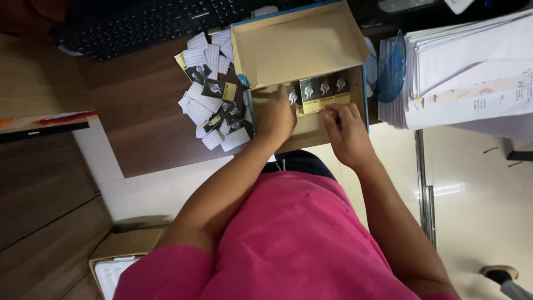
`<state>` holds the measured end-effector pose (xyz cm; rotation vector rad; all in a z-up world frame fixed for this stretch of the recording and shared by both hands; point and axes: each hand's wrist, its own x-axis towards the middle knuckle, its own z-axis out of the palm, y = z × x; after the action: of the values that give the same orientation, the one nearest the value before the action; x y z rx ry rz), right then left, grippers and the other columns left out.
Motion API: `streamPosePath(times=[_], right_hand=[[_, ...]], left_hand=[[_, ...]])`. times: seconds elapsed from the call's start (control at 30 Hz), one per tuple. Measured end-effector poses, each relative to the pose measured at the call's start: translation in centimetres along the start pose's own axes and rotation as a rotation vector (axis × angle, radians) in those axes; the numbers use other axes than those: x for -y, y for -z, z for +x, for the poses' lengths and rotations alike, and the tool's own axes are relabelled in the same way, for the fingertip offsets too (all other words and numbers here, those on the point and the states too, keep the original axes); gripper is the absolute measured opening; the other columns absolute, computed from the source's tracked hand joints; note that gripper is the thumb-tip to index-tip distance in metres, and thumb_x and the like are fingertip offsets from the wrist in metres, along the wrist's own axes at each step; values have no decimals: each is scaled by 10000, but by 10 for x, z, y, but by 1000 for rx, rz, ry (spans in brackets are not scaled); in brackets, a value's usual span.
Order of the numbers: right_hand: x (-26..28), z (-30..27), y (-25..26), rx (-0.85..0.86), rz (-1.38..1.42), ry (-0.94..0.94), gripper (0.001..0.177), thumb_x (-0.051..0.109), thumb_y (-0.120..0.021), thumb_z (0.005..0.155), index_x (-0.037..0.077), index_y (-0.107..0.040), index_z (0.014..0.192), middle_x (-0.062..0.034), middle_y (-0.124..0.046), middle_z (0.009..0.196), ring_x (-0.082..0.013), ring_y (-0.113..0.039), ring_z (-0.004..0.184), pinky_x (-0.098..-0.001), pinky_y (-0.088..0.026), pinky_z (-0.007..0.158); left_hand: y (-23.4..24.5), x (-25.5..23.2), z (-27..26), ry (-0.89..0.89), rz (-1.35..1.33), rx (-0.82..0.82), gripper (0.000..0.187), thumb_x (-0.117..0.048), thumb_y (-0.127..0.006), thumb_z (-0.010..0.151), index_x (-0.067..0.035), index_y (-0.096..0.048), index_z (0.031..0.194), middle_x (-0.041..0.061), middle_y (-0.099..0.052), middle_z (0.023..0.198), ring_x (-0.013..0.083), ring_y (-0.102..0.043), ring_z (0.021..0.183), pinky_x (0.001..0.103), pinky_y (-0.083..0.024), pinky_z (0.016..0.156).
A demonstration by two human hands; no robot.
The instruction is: The person organizes small, individually wrapped items from a pile on a desk into a cardboard box. They pick up the items by hand and place them into the box, arranging them in rows.
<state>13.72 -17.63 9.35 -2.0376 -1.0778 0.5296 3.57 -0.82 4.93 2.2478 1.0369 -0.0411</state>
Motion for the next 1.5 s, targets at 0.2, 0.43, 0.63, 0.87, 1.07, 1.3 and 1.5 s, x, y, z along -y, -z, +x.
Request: streamPosePath(times=[0.2,0.43,0.63,0.87,1.07,1.3,1.5], right_hand=[[-9,5,-2,31,-55,-26,196,155,-635,1037,-2,-682,1146,-210,-622,1081,-401,-614,1004,-442,-508,856],[-1,7,0,18,38,12,198,145,-654,1020,-15,-680,1135,-206,-623,1073,-377,-652,971,-416,-527,824],[-12,10,-4,-7,33,34,195,139,-660,1012,-14,-687,1129,-202,-635,1056,-360,-648,944,-401,-520,804],[-53,8,-38,-157,192,-127,288,273,-563,1124,-8,-627,1107,-118,-614,1064,-256,-583,1002,-377,-484,892],[-48,22,-56,-71,728,-365,361,349,-471,1194,9,-585,1154,-58,-490,985,-168,-464,922,-315,-414,862],[-41,42,-47,-18,-79,79,371,243,-682,953,-9,-628,1218,-248,-594,1197,-412,-598,1089,-459,-516,934],[-83,37,-67,81,-459,80,499,220,-699,852,-35,-633,1276,-294,-593,1360,-476,-574,1216,-524,-482,1007]], left_hand=[[-63,41,-1,-359,335,32,281,-159,-650,914,-67,-655,1180,201,-571,1322,371,-599,1185,509,-557,776],[-67,37,10,-402,412,-39,327,-245,-670,863,-106,-646,1158,154,-567,1353,351,-586,1178,500,-551,827],[-31,23,-4,-432,293,-51,457,-264,-731,803,-51,-662,1201,154,-608,1272,325,-606,1142,497,-538,796],[34,-16,-48,-449,-496,239,292,-257,-731,883,-4,-708,1028,162,-729,915,300,-743,809,409,-580,707],[20,1,-48,-381,-420,150,181,-184,-691,867,-47,-764,961,181,-754,861,321,-751,800,414,-587,743],[-20,39,-14,89,-273,4,217,-210,-772,811,-8,-769,891,256,-725,881,417,-705,846,494,-552,719],[-45,34,12,246,-170,87,241,-180,-788,754,23,-755,878,286,-725,964,433,-713,926,481,-568,812]])
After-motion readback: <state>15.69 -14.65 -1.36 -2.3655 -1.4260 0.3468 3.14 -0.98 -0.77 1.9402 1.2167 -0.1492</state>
